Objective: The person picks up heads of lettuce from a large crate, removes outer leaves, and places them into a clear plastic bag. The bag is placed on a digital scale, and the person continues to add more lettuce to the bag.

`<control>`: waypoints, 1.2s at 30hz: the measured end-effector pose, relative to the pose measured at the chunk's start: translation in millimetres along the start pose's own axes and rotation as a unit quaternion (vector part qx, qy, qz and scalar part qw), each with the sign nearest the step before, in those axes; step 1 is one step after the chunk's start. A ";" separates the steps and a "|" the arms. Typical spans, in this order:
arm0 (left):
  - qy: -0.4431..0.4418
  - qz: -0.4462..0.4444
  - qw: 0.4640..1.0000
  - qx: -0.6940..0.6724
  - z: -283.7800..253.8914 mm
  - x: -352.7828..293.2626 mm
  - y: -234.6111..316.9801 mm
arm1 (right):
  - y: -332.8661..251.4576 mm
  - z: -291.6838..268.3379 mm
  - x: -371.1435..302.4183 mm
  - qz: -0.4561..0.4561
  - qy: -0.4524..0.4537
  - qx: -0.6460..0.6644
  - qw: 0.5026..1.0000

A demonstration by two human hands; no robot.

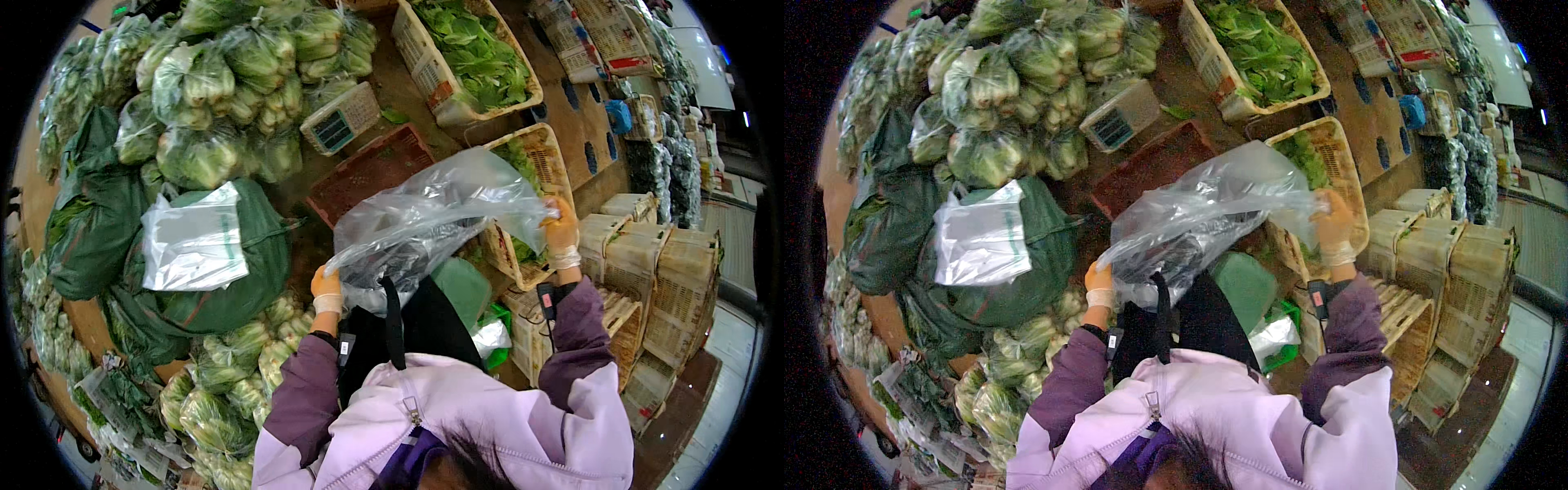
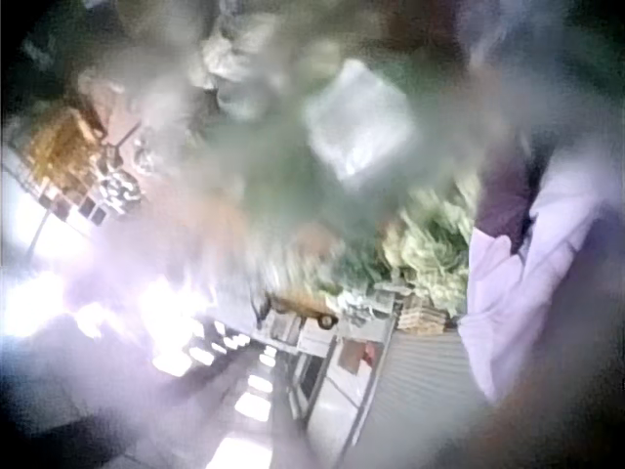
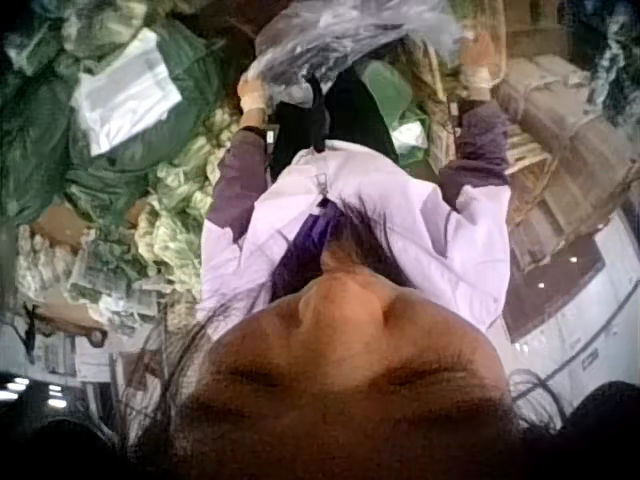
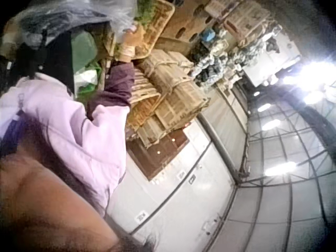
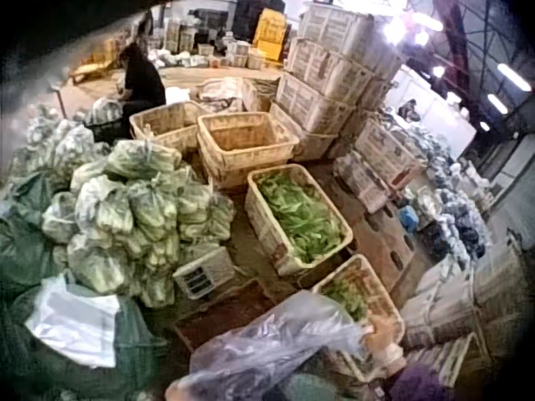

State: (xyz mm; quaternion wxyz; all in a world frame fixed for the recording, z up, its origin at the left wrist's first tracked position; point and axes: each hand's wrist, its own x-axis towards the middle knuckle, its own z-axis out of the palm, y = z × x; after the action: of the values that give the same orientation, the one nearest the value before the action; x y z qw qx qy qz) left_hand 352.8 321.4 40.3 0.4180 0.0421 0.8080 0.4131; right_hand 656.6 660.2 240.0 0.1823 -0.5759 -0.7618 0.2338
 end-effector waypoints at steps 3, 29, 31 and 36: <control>-0.028 -0.091 0.995 -0.026 1.1 22.2 -8.6 | 10.3 27.4 -2.1 0.048 -0.032 -0.030 0.998; 0.188 -0.184 0.964 -0.042 -0.2 206.4 -1.4 | 106.0 319.5 99.3 -0.271 -0.489 -0.224 0.798; 0.211 -0.189 0.954 0.098 -9.1 195.5 -6.7 | 160.7 319.6 87.6 -0.294 -0.400 -0.190 0.847; 0.219 -0.050 0.837 0.498 65.6 180.7 22.8 | 230.6 316.7 63.8 -0.179 -0.481 -0.139 0.847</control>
State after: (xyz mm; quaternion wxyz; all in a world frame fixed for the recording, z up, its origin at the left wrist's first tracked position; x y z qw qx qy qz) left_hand 276.2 452.5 -79.8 0.1730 0.1125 0.9761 -0.0684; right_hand 648.9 727.7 -151.0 -0.2501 -0.2646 -0.8682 0.3370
